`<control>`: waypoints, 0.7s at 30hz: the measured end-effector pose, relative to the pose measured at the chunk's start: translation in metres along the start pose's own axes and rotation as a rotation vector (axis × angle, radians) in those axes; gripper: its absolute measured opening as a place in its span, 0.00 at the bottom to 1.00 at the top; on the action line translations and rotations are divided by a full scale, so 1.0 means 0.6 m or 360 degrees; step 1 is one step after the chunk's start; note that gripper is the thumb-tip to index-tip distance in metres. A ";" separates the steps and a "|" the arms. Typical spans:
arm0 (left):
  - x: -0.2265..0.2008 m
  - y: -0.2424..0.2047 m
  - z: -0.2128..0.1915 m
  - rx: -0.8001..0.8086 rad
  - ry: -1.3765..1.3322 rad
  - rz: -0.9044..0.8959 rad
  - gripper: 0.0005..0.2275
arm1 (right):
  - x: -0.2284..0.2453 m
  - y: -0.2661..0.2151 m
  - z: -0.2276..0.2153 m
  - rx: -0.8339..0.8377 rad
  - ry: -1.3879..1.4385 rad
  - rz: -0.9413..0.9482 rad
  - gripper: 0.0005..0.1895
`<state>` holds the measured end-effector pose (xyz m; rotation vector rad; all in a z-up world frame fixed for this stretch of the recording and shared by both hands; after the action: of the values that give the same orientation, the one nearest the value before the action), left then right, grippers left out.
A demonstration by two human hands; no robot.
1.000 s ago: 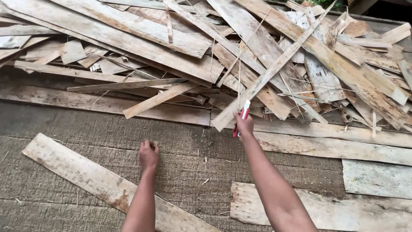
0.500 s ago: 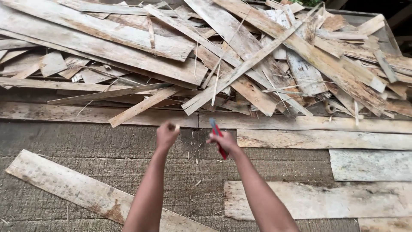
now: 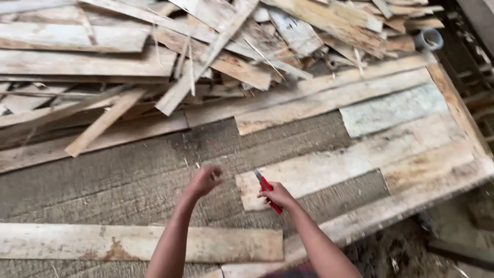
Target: Cutting and trimming thin wood strips using a hand-held cutting tool on a wooden workbench.
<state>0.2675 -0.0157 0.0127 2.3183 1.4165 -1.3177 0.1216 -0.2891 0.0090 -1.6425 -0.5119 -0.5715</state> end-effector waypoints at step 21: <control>0.071 -0.217 0.265 -0.0037 0.1179 0.0114 0.15 | -0.209 -0.164 -0.077 -0.0380 0.0041 0.0006 0.12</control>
<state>0.0777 0.0050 -0.0749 2.9560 1.4540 -0.4031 -0.0411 -0.3223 0.0112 -1.8586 -0.4343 -0.6706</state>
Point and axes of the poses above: each hand's wrist, its own y-axis towards the middle knuckle, its own z-axis out of the palm, x = y × z, the point moved 2 cm from there along y, towards the middle knuckle, and after that the axes turned 7 degrees about y, right-handed, at the moved point
